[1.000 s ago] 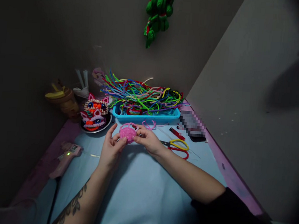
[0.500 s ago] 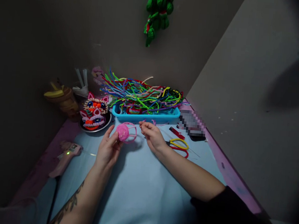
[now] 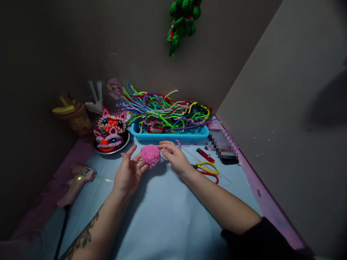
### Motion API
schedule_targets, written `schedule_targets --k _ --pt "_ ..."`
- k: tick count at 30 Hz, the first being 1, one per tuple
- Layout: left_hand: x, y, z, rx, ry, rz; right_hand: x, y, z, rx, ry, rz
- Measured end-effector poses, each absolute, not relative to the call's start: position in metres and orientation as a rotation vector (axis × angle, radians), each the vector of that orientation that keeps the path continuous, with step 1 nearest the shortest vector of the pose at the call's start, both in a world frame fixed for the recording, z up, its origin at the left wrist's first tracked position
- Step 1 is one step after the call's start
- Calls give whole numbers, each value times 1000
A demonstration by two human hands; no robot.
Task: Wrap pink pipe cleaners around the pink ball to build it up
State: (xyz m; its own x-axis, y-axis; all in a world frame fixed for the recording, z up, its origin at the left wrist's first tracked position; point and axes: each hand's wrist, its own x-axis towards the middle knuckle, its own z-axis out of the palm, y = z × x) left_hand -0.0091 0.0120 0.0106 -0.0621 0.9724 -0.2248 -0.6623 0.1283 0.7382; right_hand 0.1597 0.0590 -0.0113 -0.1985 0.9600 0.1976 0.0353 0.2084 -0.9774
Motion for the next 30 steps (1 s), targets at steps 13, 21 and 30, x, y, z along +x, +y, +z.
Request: schedule_targets --k 13,21,30 --pt "-4 4 4 816 1072 1325 155 47 -7 -943 -1651 1343" --pt "-6 8 1 629 1040 1370 168 59 4 -984 -1657 1295" --pt "-4 2 15 448 987 1315 254 124 66 -1164 -1339 774"
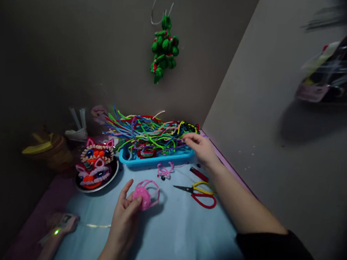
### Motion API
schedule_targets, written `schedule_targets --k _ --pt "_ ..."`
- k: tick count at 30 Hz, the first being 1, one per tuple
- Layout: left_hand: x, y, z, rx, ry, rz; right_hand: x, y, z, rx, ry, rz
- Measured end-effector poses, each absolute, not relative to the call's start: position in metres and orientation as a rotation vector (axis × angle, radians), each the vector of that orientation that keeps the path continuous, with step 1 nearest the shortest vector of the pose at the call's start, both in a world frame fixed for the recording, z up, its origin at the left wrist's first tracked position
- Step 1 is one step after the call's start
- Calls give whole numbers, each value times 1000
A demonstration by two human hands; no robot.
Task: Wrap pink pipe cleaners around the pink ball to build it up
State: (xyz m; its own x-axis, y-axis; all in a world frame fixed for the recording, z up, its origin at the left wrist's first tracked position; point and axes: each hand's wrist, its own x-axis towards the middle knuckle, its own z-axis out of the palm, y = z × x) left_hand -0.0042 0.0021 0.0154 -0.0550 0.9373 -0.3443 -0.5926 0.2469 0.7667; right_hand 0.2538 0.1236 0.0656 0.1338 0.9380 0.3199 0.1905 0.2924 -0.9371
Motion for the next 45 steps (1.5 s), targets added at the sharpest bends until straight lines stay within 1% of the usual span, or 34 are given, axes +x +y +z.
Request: schedule_targets --k 3,8,9,12,18,26,30,33,36,39,45 --pt "-6 3 17 391 976 1307 273 159 91 -1256 -1371 571" --pt "-12 7 15 309 951 1287 282 226 114 -1498 -1825 187" --pt "-13 7 15 294 949 1283 283 237 113 -1566 -1951 134" --pt "-14 8 14 273 948 1282 286 261 104 -1623 -2103 142" --pt "-11 6 9 299 942 1244 297 283 82 -1736 -2163 46" --pt "-13 9 1 297 933 1237 296 300 69 -1889 -2332 148" --pt "-12 10 2 286 936 1244 296 289 57 -1923 -2317 174" --pt "-11 9 4 276 933 1241 296 280 58 -1890 -2247 167" --pt "-11 9 4 253 937 1241 297 277 74 -1814 -2126 146" --pt "-11 10 4 230 948 1241 298 279 103 -1711 -1976 148" --pt "-10 12 5 190 938 1243 290 272 156 -1502 -1786 341"
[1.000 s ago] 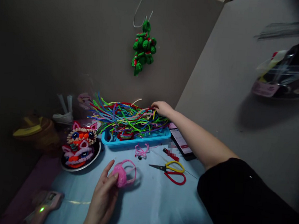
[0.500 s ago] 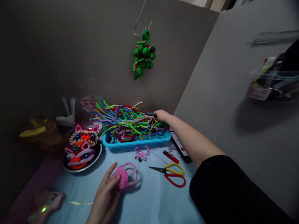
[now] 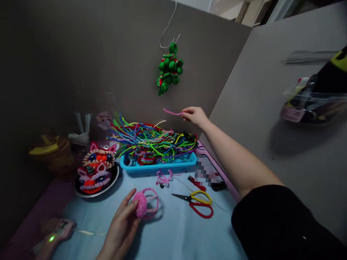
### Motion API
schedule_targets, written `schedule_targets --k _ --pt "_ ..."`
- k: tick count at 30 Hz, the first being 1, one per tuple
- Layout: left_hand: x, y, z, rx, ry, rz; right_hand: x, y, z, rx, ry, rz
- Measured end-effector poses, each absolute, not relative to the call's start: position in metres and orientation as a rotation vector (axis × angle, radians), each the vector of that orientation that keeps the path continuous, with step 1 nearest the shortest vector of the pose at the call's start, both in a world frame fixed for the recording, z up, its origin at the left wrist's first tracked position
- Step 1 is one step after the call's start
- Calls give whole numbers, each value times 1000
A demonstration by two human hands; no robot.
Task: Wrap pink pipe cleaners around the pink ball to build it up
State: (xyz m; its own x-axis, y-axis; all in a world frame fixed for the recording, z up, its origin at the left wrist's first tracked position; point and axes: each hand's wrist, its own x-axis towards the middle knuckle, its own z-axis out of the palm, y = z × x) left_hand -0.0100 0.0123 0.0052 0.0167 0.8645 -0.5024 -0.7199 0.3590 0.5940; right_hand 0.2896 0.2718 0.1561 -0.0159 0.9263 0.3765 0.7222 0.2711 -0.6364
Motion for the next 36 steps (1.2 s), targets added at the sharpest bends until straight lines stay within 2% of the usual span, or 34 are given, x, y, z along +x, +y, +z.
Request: schedule_targets --k 7,10,15,21,26,36 --pt "-11 10 10 188 931 1243 260 232 169 -1293 -1493 884" --pt "-13 12 8 246 904 1290 244 205 163 -1229 -1483 979" --pt "-18 15 5 354 949 1418 210 127 126 -1149 -1741 964" --pt "-18 13 3 644 952 1498 184 46 65 -1137 -2011 624" --pt "-16 11 -2 811 1032 1513 188 36 38 -1120 -2033 494" --pt "-22 11 5 1047 1285 1550 194 43 21 -1093 -2079 455"
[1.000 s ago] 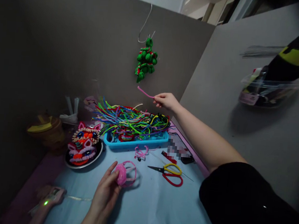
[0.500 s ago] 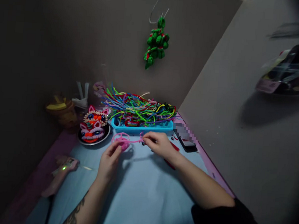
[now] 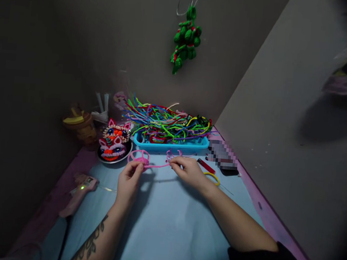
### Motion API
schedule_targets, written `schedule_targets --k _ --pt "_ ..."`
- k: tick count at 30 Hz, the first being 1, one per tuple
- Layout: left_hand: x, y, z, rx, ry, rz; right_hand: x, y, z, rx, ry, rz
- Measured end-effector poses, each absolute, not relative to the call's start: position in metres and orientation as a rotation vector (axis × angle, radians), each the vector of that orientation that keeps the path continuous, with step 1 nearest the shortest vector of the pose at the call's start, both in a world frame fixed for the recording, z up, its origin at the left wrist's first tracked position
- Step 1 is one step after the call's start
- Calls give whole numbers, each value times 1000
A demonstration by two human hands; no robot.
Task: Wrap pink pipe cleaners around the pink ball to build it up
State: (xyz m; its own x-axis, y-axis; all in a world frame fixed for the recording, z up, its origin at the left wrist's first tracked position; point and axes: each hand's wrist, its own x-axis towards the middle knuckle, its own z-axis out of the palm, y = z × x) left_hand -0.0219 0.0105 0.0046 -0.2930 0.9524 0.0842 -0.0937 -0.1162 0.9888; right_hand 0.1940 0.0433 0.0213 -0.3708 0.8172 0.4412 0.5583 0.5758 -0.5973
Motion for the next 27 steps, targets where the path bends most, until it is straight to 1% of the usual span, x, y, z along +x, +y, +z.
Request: schedule_targets --k 7,13,17,21,27 --pt "-12 5 3 1075 1284 1481 177 34 15 -1141 -2261 184" --pt "6 -5 2 1048 1217 1401 154 15 7 -1043 -2276 122" --pt "5 -4 3 1021 1229 1379 157 14 11 -1017 -2273 -64" --pt "4 -2 8 1041 1241 1285 160 13 16 -957 -2322 -242" --pt "3 -2 10 1078 1218 1231 160 11 15 -930 -2312 -317"
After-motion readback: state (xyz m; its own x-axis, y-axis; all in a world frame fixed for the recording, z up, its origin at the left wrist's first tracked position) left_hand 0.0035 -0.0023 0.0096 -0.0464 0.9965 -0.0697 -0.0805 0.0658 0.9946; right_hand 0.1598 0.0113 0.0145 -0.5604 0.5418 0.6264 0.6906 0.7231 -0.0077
